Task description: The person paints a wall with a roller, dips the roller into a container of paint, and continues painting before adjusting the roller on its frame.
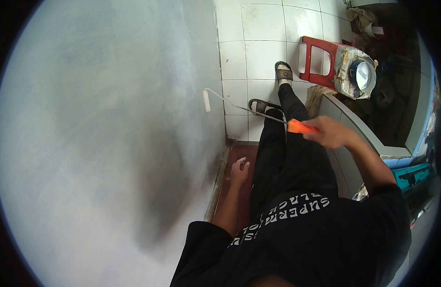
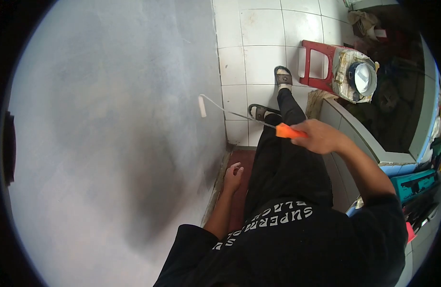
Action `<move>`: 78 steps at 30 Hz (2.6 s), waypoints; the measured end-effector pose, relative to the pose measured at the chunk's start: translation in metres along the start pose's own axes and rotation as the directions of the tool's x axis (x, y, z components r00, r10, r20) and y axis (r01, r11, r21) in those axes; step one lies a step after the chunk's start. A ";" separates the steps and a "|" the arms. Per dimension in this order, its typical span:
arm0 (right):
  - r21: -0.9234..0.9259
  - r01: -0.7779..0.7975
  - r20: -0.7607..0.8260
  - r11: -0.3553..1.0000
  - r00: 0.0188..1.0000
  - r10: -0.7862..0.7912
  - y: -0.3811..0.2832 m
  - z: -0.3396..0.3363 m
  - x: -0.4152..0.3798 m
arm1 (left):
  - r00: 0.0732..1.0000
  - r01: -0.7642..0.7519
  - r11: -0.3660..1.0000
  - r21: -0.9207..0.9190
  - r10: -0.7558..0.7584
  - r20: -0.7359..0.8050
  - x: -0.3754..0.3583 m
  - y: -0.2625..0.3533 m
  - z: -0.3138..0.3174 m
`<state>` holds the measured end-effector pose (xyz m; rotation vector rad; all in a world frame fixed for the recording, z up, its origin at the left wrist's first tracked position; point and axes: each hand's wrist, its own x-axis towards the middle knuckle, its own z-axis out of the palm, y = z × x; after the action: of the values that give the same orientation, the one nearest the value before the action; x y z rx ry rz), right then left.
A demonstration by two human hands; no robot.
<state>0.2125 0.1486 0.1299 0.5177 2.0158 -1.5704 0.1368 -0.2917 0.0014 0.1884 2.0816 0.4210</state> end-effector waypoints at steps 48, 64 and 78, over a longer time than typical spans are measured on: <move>0.138 -0.149 0.160 0.979 0.979 0.127 -0.052 -0.055 -0.037 | 0.996 -0.085 0.996 -0.038 0.084 -0.038 0.024 0.050 -0.018; -0.038 -0.278 -0.070 0.960 0.959 0.275 0.047 0.139 0.222 | 0.999 -0.022 0.993 -0.114 0.017 -0.042 0.019 0.045 -0.027; 0.053 -0.182 0.180 0.982 0.969 0.170 -0.021 -0.045 0.022 | 0.998 -0.070 0.997 -0.040 0.070 0.005 0.046 0.067 -0.013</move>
<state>0.1754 0.1868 0.1409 0.5485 1.7407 -1.5257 0.0990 -0.2190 -0.0047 0.2393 2.0637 0.5028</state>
